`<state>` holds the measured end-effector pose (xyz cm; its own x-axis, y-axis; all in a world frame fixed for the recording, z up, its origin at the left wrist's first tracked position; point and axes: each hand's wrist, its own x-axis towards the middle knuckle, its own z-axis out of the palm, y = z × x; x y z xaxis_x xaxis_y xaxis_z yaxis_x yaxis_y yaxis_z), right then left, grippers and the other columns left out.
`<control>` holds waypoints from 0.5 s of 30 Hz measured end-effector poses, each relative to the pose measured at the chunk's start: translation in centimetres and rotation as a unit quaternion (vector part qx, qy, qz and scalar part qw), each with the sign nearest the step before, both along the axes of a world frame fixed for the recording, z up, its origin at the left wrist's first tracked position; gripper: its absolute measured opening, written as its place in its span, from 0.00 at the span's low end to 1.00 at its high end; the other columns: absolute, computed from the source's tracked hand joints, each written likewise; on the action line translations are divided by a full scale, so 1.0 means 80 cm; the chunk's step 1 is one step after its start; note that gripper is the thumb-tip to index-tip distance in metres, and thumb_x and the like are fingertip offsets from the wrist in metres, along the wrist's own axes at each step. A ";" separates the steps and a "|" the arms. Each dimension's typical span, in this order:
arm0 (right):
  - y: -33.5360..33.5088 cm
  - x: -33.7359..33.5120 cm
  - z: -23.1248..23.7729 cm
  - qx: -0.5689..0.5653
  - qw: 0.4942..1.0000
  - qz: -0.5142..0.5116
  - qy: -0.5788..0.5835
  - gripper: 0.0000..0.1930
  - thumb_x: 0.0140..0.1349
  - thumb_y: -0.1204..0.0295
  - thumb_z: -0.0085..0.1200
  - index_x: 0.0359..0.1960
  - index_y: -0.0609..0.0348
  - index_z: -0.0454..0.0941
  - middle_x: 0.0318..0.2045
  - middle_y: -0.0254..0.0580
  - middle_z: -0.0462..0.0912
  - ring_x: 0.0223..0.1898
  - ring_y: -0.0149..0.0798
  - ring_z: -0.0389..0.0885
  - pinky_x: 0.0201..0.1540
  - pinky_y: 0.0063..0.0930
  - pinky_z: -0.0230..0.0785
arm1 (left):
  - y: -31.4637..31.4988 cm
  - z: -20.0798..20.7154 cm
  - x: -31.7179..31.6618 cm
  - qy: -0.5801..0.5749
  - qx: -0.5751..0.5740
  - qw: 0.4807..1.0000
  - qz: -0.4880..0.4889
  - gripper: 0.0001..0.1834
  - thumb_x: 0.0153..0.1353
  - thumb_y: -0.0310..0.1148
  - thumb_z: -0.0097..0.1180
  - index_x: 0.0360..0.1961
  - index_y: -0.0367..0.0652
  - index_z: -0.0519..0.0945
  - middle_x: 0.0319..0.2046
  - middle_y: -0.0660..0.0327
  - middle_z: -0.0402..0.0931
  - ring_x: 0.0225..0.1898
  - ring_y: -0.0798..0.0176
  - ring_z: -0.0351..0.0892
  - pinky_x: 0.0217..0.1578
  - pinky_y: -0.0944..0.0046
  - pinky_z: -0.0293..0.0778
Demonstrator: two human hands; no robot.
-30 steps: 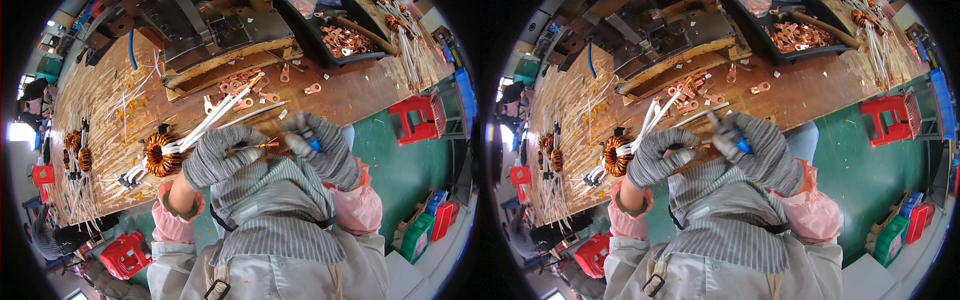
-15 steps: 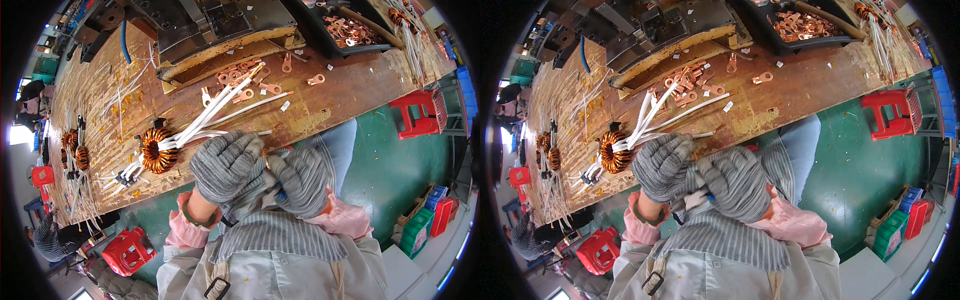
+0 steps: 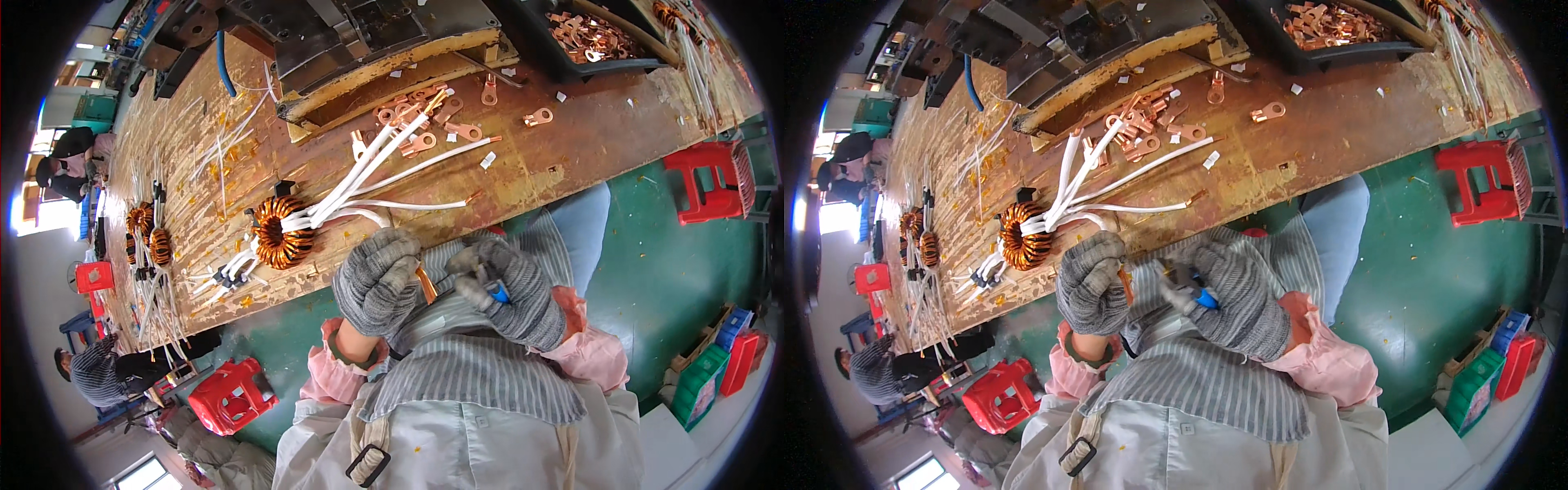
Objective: The recorder is attaching copper terminals to electrical wires using pliers, a crimping machine, and a hammer at a workbench.
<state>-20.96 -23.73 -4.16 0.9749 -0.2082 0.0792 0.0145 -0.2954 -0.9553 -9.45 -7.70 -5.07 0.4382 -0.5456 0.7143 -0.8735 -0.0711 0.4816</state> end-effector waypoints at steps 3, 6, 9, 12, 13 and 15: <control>0.018 0.002 0.012 0.073 0.997 0.006 -0.032 0.14 0.53 0.69 0.59 0.40 0.59 0.75 0.28 0.38 0.77 0.30 0.35 0.75 0.33 0.26 0.67 | 0.001 -0.003 -0.004 0.008 -0.005 1.000 0.003 0.14 0.38 0.23 0.63 0.30 0.42 0.76 0.33 0.54 0.78 0.37 0.50 0.79 0.38 0.56 0.76; 0.019 -0.004 0.010 0.173 0.984 0.036 0.009 0.16 0.55 0.69 0.58 0.44 0.60 0.74 0.31 0.40 0.79 0.33 0.30 0.77 0.35 0.24 0.69 | -0.002 0.003 -0.005 -0.005 0.028 1.000 0.009 0.16 0.36 0.25 0.64 0.30 0.42 0.76 0.33 0.55 0.78 0.37 0.50 0.79 0.38 0.57 0.76; 0.004 0.000 0.012 0.176 0.981 0.069 0.037 0.15 0.56 0.68 0.58 0.43 0.61 0.74 0.32 0.41 0.79 0.33 0.31 0.77 0.36 0.25 0.69 | 0.000 0.004 -0.003 -0.030 0.072 0.997 0.003 0.16 0.36 0.27 0.64 0.31 0.44 0.76 0.33 0.55 0.79 0.37 0.51 0.79 0.37 0.57 0.75; -0.003 -0.003 -0.006 0.223 0.972 0.045 0.066 0.15 0.57 0.66 0.57 0.42 0.61 0.75 0.32 0.42 0.79 0.34 0.34 0.77 0.37 0.27 0.68 | -0.007 0.003 0.001 -0.055 0.093 0.994 -0.015 0.17 0.36 0.30 0.64 0.31 0.45 0.77 0.34 0.56 0.79 0.36 0.52 0.79 0.35 0.58 0.75; -0.002 -0.001 -0.002 0.232 0.970 0.027 0.071 0.15 0.57 0.66 0.56 0.42 0.61 0.75 0.31 0.42 0.79 0.34 0.36 0.77 0.38 0.28 0.68 | -0.008 0.000 0.003 -0.065 0.110 0.991 -0.029 0.16 0.37 0.32 0.63 0.32 0.45 0.77 0.35 0.57 0.79 0.37 0.53 0.79 0.33 0.58 0.75; 0.000 0.000 -0.018 0.159 0.986 -0.012 0.038 0.14 0.57 0.65 0.56 0.40 0.60 0.76 0.29 0.43 0.79 0.32 0.40 0.77 0.38 0.30 0.69 | -0.013 0.001 0.007 -0.091 0.130 0.987 -0.035 0.17 0.38 0.33 0.63 0.33 0.45 0.77 0.35 0.57 0.79 0.36 0.53 0.79 0.33 0.57 0.75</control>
